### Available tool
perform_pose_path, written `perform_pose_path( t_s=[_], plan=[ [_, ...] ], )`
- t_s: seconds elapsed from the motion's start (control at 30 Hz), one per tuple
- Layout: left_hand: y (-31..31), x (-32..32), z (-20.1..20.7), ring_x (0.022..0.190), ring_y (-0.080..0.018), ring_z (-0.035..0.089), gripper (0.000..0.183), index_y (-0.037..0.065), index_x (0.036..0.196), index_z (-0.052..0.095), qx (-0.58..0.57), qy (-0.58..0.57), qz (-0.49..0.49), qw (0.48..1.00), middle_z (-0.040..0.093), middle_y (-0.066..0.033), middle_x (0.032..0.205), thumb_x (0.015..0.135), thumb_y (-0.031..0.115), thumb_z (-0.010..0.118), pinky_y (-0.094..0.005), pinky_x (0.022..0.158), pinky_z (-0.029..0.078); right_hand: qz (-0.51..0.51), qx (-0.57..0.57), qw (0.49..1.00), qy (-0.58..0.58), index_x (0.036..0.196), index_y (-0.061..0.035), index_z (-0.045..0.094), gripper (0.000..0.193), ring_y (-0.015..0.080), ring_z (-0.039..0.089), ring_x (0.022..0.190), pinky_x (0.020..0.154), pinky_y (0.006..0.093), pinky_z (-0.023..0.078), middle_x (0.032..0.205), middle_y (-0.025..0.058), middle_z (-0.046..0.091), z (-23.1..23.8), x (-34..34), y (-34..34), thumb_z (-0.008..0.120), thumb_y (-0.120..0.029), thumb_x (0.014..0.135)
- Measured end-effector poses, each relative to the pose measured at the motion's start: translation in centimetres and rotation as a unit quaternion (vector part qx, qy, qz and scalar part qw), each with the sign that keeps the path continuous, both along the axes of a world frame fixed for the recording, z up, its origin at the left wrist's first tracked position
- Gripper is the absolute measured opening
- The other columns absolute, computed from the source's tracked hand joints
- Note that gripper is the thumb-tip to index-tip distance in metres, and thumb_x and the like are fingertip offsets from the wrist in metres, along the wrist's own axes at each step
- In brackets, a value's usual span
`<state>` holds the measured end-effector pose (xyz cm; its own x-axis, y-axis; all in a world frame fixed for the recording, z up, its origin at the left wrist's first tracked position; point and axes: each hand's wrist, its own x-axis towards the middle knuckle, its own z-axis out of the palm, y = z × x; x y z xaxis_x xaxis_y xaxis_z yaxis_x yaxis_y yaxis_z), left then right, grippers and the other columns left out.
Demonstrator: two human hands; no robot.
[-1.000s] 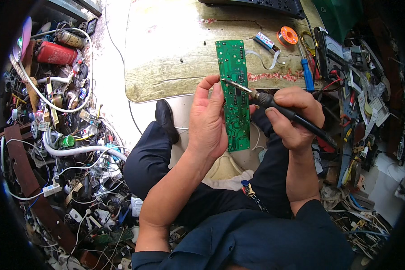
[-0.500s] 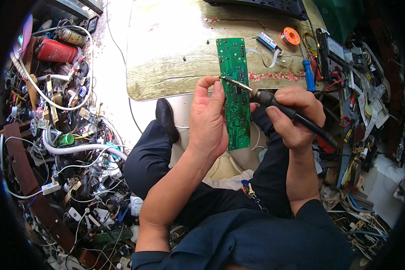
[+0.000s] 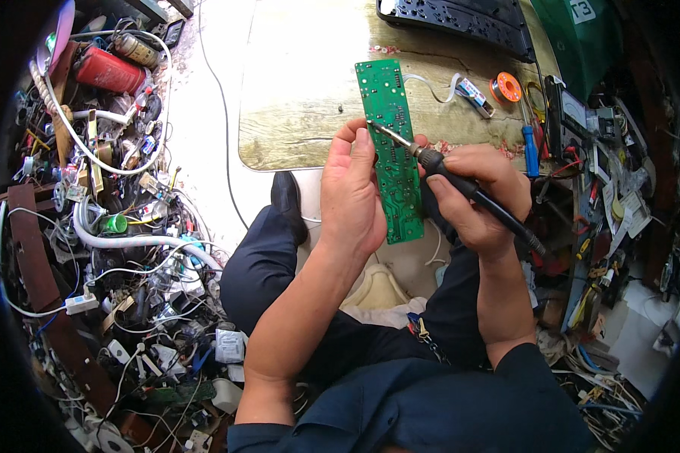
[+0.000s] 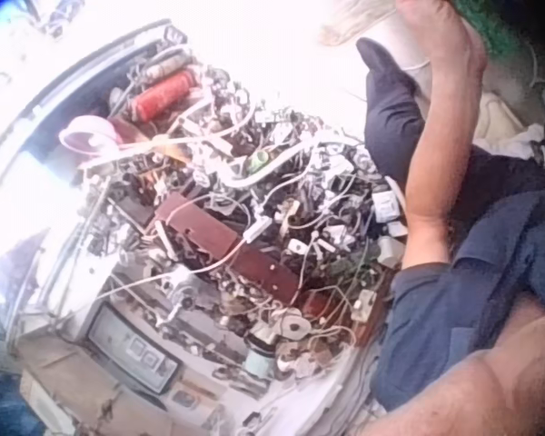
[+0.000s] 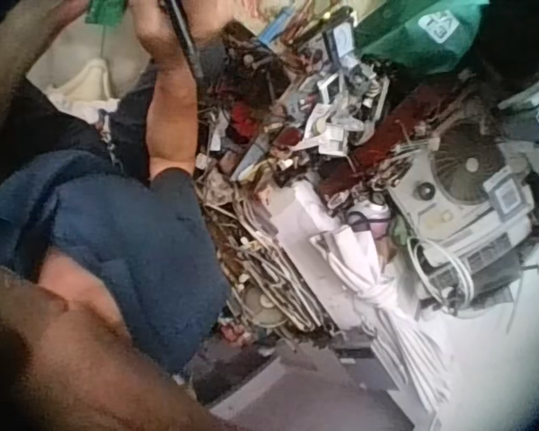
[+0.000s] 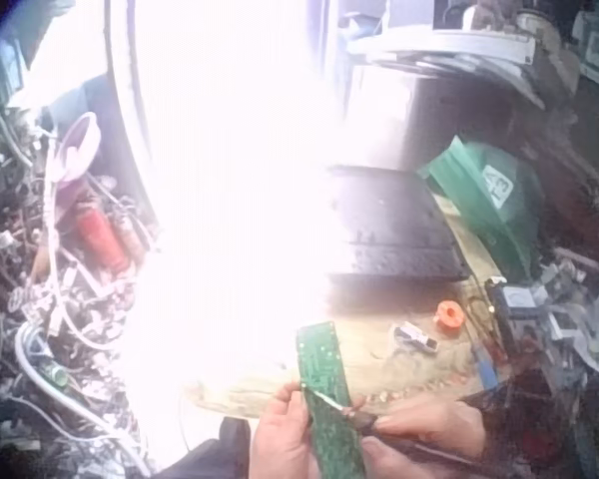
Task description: The person holds a green circuit board and uses a soldering iron to apply heat to various points on the board. The person repeatedly touches the soldering iron to different areas, occasionally repositioning the board.
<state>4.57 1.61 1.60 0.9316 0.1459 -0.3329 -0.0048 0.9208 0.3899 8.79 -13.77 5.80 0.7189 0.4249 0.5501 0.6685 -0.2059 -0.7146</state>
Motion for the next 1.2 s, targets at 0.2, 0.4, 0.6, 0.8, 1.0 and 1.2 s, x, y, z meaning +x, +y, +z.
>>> perform_pose_path(
  t_s=[0.2, 0.4, 0.6, 0.8, 1.0, 1.2],
  plan=[
    [0.5, 0.4, 0.1, 0.100, -0.0301, 0.071, 0.023, 0.007, 0.125, 0.042, -0.012, 0.005, 0.024, 1.000, 0.066, -0.0180, 0.112, 0.110, 0.024, 0.041, -0.0405, 0.078, 0.064, -0.008, 0.006, 1.000, -0.011, 0.100, -0.0026, 0.065, 0.029, 0.0268, 0.070, 0.072, 0.065, 0.0325, 0.055, 0.087, 0.0165, 0.070, -0.4, 0.2, 1.3, 0.080, 0.001, 0.075],
    [1.3, 0.1, -0.2, 0.109, -0.0323, 0.068, 0.027, 0.006, 0.129, 0.043, 0.005, -0.029, -0.012, 1.000, 0.064, -0.0170, 0.118, 0.109, 0.024, 0.043, -0.0452, 0.086, 0.061, -0.014, 0.068, 0.997, -0.019, 0.100, -0.0007, 0.064, 0.029, 0.0236, 0.068, 0.072, 0.064, 0.0317, 0.053, 0.086, 0.0162, 0.068, -0.4, 0.0, 1.0, 0.079, 0.002, 0.076],
    [0.4, -0.8, 0.6, 0.113, -0.0348, 0.066, 0.028, 0.007, 0.130, 0.043, -0.026, -0.054, -0.078, 0.995, 0.062, -0.0172, 0.123, 0.109, 0.025, 0.043, -0.0479, 0.088, 0.061, -0.011, 0.255, 0.966, 0.042, 0.108, -0.0001, 0.055, 0.030, 0.0166, 0.054, 0.059, 0.056, 0.0268, 0.046, 0.087, 0.0175, 0.062, 0.2, -1.5, -2.3, 0.070, -0.007, 0.083],
    [-0.4, -1.0, 1.4, 0.116, -0.0353, 0.065, 0.030, 0.006, 0.131, 0.045, -0.036, -0.060, -0.113, 0.991, 0.062, -0.0169, 0.124, 0.109, 0.027, 0.043, -0.0489, 0.088, 0.060, -0.027, 0.294, 0.954, 0.058, 0.106, 0.0000, 0.055, 0.031, 0.0173, 0.054, 0.060, 0.056, 0.0273, 0.046, 0.085, 0.0180, 0.061, 1.8, -2.3, -5.0, 0.072, -0.008, 0.082],
    [-1.3, -1.2, 0.9, 0.111, -0.0308, 0.067, 0.033, 0.005, 0.131, 0.047, -0.021, -0.051, -0.120, 0.991, 0.062, -0.0165, 0.125, 0.110, 0.029, 0.041, -0.0474, 0.089, 0.060, -0.067, 0.074, 0.993, -0.066, 0.099, -0.0018, 0.061, 0.034, 0.0249, 0.066, 0.072, 0.066, 0.0331, 0.054, 0.086, 0.0170, 0.068, 2.5, -2.7, -5.4, 0.080, -0.001, 0.071],
    [-1.8, -1.5, 0.2, 0.106, -0.0281, 0.068, 0.029, 0.004, 0.125, 0.047, -0.021, -0.027, -0.140, 0.990, 0.064, -0.0172, 0.119, 0.110, 0.028, 0.041, -0.0461, 0.088, 0.060, -0.050, 0.000, 0.994, -0.092, 0.098, -0.0052, 0.062, 0.037, 0.0272, 0.069, 0.064, 0.058, 0.0343, 0.056, 0.079, 0.0146, 0.069, 2.1, -2.5, -4.1, 0.081, 0.000, 0.066]
  ],
)
